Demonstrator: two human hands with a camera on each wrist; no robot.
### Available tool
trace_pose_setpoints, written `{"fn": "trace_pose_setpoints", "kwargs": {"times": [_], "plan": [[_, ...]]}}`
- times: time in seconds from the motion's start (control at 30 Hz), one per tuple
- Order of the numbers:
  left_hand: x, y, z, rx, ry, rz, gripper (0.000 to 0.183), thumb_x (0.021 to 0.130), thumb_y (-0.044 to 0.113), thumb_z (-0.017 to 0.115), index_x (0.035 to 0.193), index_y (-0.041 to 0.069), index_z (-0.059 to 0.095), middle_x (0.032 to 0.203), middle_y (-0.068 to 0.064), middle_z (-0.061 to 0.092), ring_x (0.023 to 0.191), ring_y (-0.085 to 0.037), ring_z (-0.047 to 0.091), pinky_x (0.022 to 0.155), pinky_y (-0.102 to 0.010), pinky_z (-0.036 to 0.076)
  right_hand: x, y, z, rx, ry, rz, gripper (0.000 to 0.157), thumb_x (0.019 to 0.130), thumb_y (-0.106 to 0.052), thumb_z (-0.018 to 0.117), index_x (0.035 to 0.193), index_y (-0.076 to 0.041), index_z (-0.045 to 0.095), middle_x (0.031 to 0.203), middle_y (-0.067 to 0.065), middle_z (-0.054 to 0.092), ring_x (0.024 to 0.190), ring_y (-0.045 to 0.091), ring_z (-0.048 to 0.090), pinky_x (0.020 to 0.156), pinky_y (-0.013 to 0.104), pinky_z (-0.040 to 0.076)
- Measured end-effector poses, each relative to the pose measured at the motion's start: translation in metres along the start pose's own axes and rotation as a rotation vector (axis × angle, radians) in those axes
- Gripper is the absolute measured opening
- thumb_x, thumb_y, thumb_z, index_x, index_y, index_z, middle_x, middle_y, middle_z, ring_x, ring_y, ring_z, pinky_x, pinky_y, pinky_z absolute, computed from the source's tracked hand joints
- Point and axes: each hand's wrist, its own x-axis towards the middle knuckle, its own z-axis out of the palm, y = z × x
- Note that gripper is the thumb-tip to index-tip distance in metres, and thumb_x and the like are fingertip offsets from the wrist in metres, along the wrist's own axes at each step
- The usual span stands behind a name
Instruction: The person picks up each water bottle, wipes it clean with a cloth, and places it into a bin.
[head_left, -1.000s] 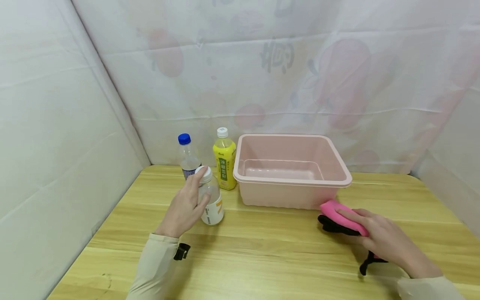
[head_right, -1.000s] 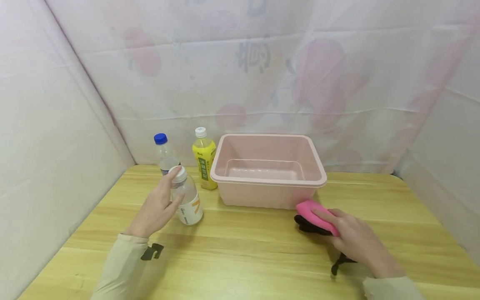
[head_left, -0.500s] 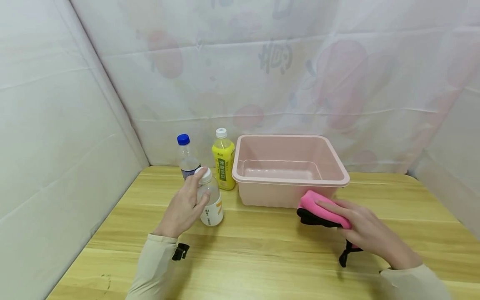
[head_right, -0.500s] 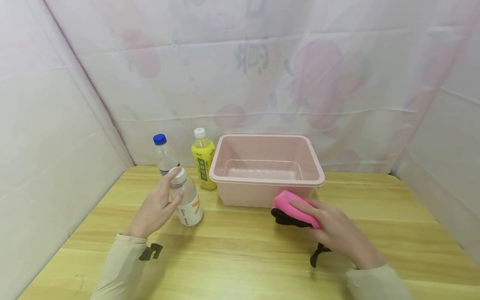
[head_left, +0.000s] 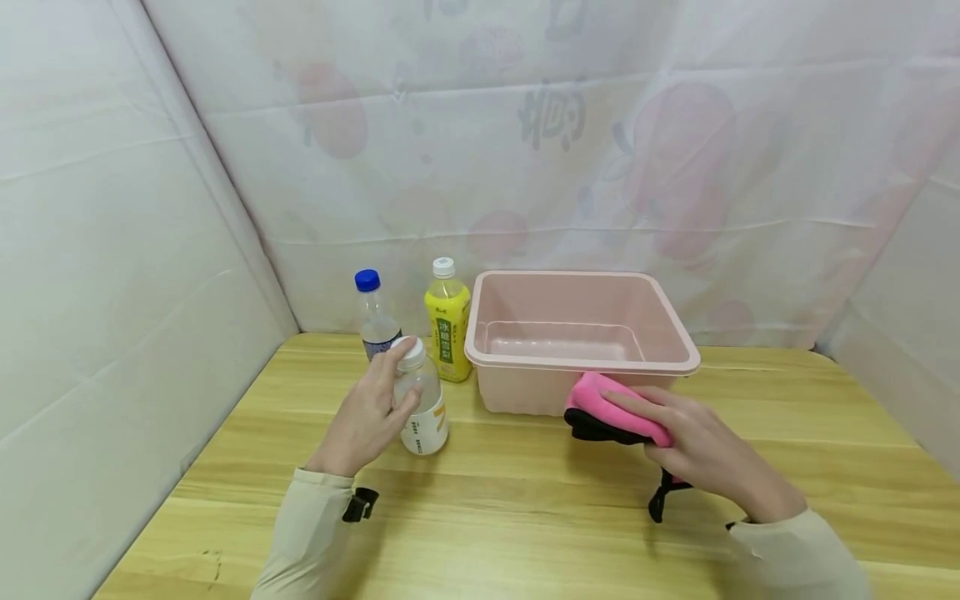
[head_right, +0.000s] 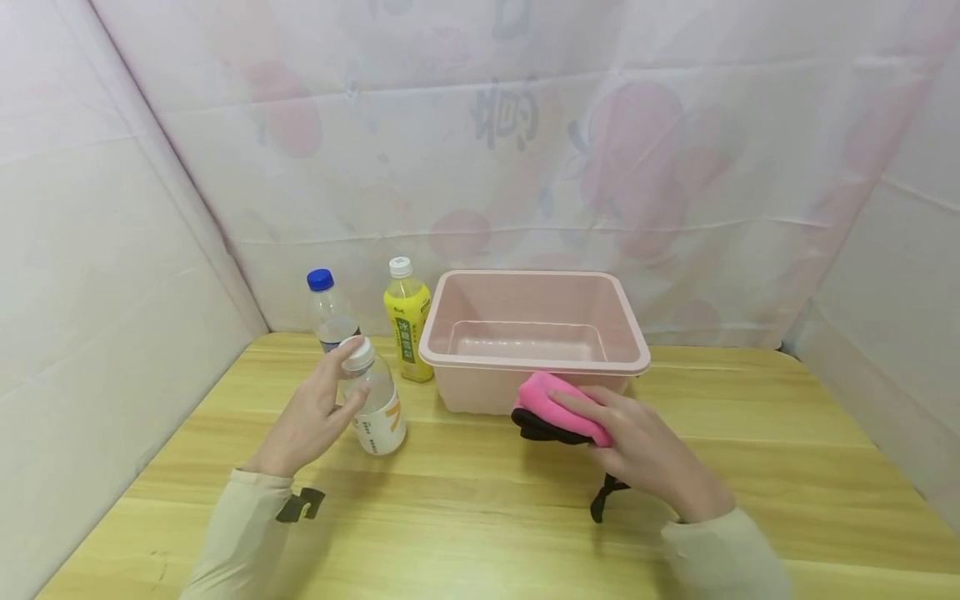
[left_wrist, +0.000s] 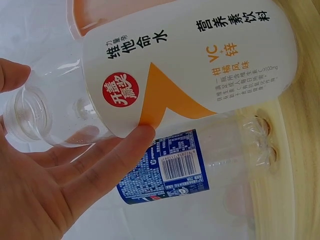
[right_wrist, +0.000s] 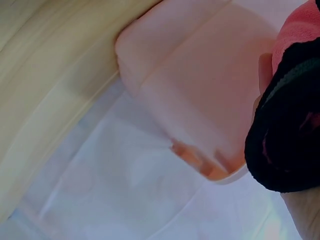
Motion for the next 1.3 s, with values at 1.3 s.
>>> {"fn": "trace_pose_setpoints", "kwargs": {"times": [1.3], "plan": [[0.002, -0.004, -0.004, -0.107, -0.001, 0.043, 0.058, 0.098, 0.013, 0.065, 0.151, 0.009, 0.042, 0.128, -0.017, 0.058, 0.105, -0.032, 0.062, 0.072, -0.040, 0.058, 0.066, -0.035, 0.027, 0.124, 0.040, -0.119, 0.075, 0.068, 0.014, 0.059, 0.139, -0.011, 0.063, 0.128, 0.020, 0.064, 0.075, 0.018, 0.056, 0.060, 0.024, 0.044]]}}
